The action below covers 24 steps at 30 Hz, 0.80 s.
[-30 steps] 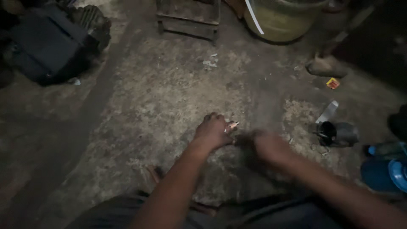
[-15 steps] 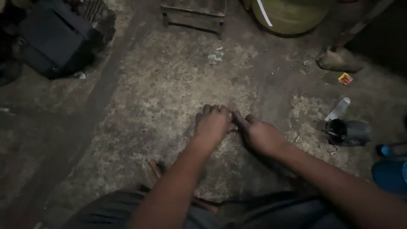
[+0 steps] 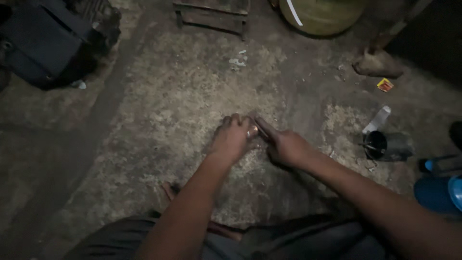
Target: The person cleans a motor armature by hand using a small piece of abrasive material, rotating the component and wiping the copper commutator sections.
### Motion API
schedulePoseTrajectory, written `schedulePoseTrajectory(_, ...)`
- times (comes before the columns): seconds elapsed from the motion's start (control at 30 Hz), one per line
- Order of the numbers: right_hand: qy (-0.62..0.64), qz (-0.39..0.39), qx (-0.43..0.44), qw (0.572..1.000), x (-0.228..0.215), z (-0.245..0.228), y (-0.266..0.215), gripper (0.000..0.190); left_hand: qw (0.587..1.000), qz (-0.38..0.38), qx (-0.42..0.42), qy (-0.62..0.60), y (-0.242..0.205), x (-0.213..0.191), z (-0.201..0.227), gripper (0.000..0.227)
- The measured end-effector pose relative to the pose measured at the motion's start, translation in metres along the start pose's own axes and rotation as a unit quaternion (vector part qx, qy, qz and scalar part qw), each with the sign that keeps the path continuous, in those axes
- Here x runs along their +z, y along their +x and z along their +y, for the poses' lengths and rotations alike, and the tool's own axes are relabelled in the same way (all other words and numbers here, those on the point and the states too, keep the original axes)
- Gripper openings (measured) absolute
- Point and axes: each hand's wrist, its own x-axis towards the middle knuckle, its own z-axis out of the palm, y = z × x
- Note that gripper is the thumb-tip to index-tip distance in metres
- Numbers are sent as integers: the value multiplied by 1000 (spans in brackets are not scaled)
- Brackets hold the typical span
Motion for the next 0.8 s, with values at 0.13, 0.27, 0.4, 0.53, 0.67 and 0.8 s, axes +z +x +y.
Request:
schedulePoseTrajectory(0.13,-33,2,-6,999,-6,-10,-8,107,999,-22,-37,1,7,0,-2,68)
schedulePoseTrajectory(0.27,-73,-30,47,996,-8,-27,-11,105,997,44,36,58,1,5,-3,61)
schedulePoseTrajectory(0.4,-37,-13,73,997,-20,-24,-13,103,999,-38,23,7,5,4,12,74)
schedulePoseTrajectory(0.53,-25,-41,56,997,1,-12,-18,105,998,-50,10,-23,-5,-1,10,70)
schedulePoseTrajectory(0.67,-85,-57,102,990,13,8,-17,99,996,-72,54,-8,-8,-3,21,70)
schedulePoseTrajectory(0.8,-55,8,14,998,9,9,-17,101,996,-85,20,-12,-5,-13,24,78)
